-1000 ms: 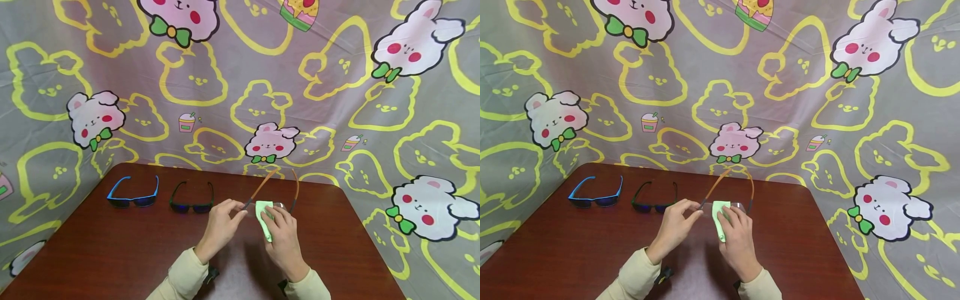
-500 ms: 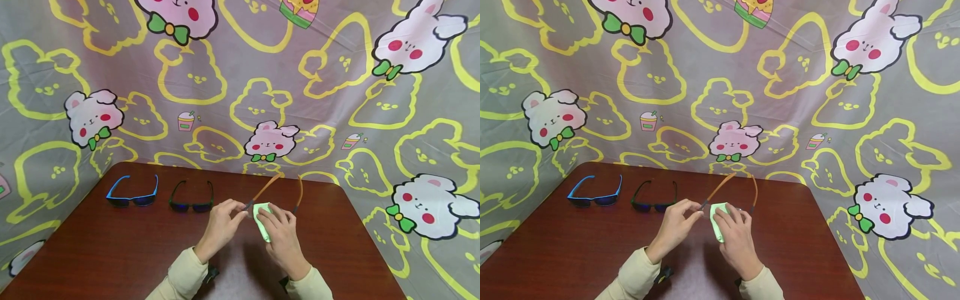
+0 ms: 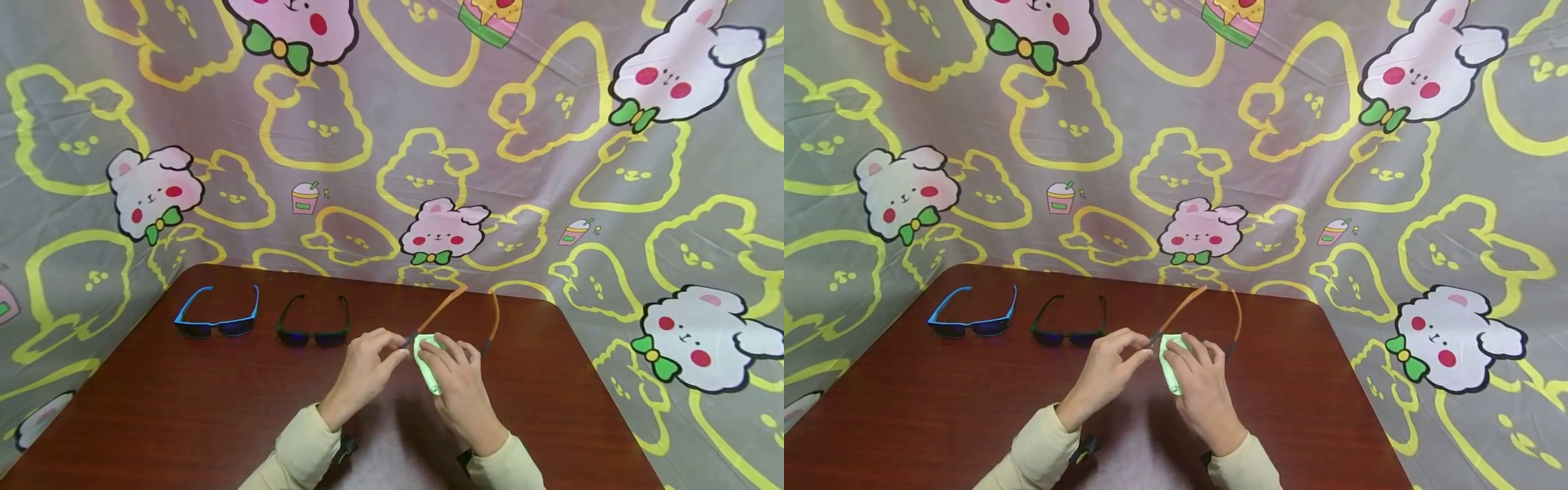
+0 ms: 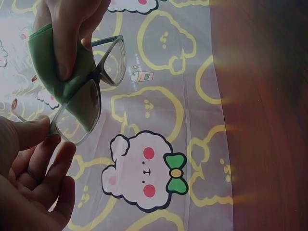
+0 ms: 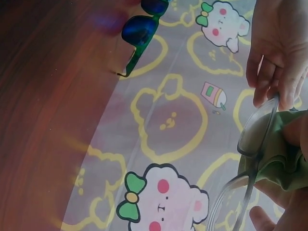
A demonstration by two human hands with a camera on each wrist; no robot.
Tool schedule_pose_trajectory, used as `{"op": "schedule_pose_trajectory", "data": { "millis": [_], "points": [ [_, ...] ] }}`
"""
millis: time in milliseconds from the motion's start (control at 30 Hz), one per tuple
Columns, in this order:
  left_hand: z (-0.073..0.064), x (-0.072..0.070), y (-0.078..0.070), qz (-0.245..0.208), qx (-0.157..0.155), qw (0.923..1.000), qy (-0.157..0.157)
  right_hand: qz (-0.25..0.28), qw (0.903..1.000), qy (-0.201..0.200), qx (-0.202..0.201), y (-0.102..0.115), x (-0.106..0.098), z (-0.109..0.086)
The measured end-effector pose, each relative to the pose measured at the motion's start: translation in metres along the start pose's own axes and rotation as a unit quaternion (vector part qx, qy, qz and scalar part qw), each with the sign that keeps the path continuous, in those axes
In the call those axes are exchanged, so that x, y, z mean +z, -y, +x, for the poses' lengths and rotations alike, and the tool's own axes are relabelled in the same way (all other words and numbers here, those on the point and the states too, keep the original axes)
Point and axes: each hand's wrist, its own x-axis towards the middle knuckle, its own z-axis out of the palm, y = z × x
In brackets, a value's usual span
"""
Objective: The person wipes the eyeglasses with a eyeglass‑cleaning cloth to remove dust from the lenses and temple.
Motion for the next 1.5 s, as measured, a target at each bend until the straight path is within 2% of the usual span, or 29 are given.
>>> {"op": "schedule_pose_trajectory", "data": {
  "millis": [333, 667, 767, 1100, 1500],
  "points": [
    [0.0004, 0.0019, -0.0029, -0.008, -0.007, 0.9998, -0.015, 0.018, 0.9998, -0.008, -0.003, 0.0015, -0.0025, -0.0005],
    [0.0009, 0.0032, -0.0007, -0.012, -0.023, 0.9994, -0.021, 0.037, 0.9989, -0.017, -0.023, 0.0001, -0.0022, -0.0053],
    [0.0005, 0.0033, 0.0001, -0.012, -0.027, 0.9994, -0.016, 0.036, 0.9989, -0.021, -0.023, 0.0006, -0.0021, -0.0064],
    [-0.0014, 0.0034, -0.0009, -0.020, -0.012, 0.9996, 0.015, 0.013, 0.9996, -0.022, -0.012, 0.0020, -0.0033, -0.0064],
    [-0.0019, 0.0045, -0.0030, -0.025, -0.012, 0.9994, 0.022, 0.002, 0.9999, -0.016, -0.006, 0.0028, -0.0012, -0.0044]
  ]
}}
